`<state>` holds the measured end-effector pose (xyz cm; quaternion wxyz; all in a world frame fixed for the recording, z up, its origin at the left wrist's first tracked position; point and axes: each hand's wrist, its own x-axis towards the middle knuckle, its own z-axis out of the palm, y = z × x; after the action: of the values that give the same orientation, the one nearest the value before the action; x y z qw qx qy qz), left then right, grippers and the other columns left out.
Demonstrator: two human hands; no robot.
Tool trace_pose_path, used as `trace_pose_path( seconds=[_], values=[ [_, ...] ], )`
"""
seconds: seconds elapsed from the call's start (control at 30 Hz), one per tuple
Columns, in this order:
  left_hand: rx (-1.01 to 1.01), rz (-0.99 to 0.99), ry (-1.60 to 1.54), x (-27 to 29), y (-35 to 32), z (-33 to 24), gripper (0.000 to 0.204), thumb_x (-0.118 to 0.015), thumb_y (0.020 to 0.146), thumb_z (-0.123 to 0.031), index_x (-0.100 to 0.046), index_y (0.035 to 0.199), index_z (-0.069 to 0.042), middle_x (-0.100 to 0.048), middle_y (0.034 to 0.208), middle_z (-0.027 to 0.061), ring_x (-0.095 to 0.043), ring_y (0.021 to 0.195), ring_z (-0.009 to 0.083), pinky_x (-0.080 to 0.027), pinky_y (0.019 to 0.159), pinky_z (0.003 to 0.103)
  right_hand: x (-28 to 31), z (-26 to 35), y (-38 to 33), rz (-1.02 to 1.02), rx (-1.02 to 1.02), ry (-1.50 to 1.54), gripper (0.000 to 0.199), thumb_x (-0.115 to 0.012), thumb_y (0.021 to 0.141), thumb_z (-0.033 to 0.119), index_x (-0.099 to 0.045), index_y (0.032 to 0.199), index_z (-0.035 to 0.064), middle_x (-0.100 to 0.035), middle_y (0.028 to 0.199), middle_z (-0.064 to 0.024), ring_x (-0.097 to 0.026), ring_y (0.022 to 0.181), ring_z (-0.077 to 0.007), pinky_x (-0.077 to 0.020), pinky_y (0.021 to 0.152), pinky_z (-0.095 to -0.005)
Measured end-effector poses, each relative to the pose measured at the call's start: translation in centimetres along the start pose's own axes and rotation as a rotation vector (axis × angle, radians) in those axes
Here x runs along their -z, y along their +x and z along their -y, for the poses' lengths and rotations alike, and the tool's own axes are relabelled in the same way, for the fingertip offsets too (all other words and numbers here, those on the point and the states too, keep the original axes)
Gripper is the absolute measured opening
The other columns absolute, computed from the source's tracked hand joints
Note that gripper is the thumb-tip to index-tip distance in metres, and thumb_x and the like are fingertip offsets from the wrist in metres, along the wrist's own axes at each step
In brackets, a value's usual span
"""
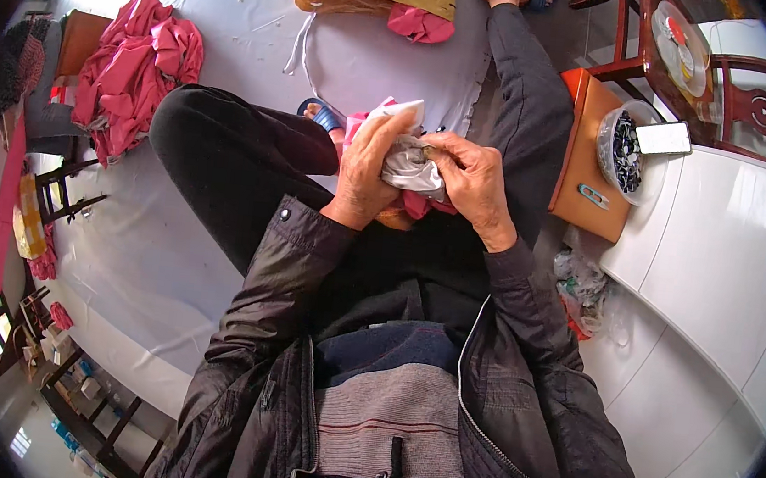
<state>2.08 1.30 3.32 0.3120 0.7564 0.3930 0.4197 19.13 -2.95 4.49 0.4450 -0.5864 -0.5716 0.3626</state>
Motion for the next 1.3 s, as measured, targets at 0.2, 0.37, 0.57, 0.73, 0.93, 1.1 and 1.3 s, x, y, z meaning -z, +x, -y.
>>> trace_pose_path(
  seconds=[0.2,0.37,0.57,0.73,0.93,1.1,1.3],
  values=[
    [0.097,0.089,-0.045,-0.3,-1.3,0.8,0.045,-0.076,0.071,0.000,-0.066,0.114,-0.004,-0.071,0.104,0.0151,-0.069,0.100,0.0341,-0.053,0.086,0.038,0.2,0.7,0.1,0.035,-0.038,-0.005,0.014,-0.066,0.094,0.009,-0.073,0.104,0.0019,-0.073,0.093,-0.0184,-0.076,0.088,-0.0286,-0.0568,0.070,-0.0336],
    [0.175,0.056,-0.022,-0.7,-1.9,1.1,0.038,-0.074,0.070,0.001,-0.066,0.106,-0.004,-0.071,0.098,0.0146,-0.069,0.096,0.0351,-0.053,0.083,0.039,0.1,0.4,0.0,0.057,-0.108,-0.024,0.013,-0.065,0.096,0.010,-0.070,0.104,0.0007,-0.074,0.091,-0.0184,-0.076,0.087,-0.0269,-0.0562,0.069,-0.0328],
    [0.129,0.057,-0.003,-0.5,-1.8,0.9,0.037,-0.075,0.068,0.001,-0.065,0.103,-0.004,-0.070,0.094,0.0139,-0.069,0.094,0.0358,-0.053,0.081,0.040,0.2,0.6,-0.1,0.061,-0.178,0.089,0.016,-0.066,0.097,0.013,-0.067,0.104,-0.0016,-0.075,0.088,-0.0167,-0.077,0.086,-0.0225,-0.0558,0.069,-0.0314],
    [0.032,0.035,-0.002,-0.2,-1.4,0.3,0.036,-0.077,0.065,-0.001,-0.066,0.099,-0.005,-0.069,0.092,0.0126,-0.069,0.091,0.0352,-0.054,0.080,0.040,0.2,0.1,-0.5,0.050,-0.184,0.165,0.015,-0.067,0.097,0.011,-0.068,0.105,-0.0019,-0.076,0.088,-0.0124,-0.074,0.086,-0.0148,-0.0559,0.071,-0.0294],
    [-0.018,0.005,0.008,-0.2,-1.5,0.3,0.036,-0.079,0.064,-0.003,-0.067,0.098,-0.006,-0.070,0.093,0.0101,-0.070,0.091,0.0333,-0.055,0.082,0.039,0.0,0.6,-1.2,-0.005,-0.104,0.182,0.011,-0.068,0.095,0.004,-0.071,0.105,0.0006,-0.077,0.091,-0.0091,-0.070,0.085,-0.0075,-0.0554,0.073,-0.0259],
    [-0.035,-0.014,-0.027,-0.1,-1.3,0.0,0.039,-0.079,0.066,-0.002,-0.069,0.103,-0.005,-0.073,0.099,0.0090,-0.072,0.095,0.0309,-0.056,0.085,0.037,-0.4,0.4,-1.5,-0.041,-0.074,0.179,0.010,-0.069,0.094,0.002,-0.072,0.104,0.0016,-0.077,0.090,-0.0082,-0.070,0.085,-0.0078,-0.0553,0.073,-0.0250],
    [0.004,0.006,-0.049,0.0,-1.5,-0.1,0.040,-0.079,0.068,0.000,-0.070,0.106,-0.005,-0.074,0.102,0.0092,-0.073,0.096,0.0291,-0.057,0.084,0.036,-0.2,0.3,-1.5,-0.044,-0.086,0.209,0.010,-0.070,0.093,0.003,-0.072,0.103,0.0014,-0.077,0.090,-0.0074,-0.071,0.084,-0.0083,-0.0556,0.074,-0.0250]
  ],
)
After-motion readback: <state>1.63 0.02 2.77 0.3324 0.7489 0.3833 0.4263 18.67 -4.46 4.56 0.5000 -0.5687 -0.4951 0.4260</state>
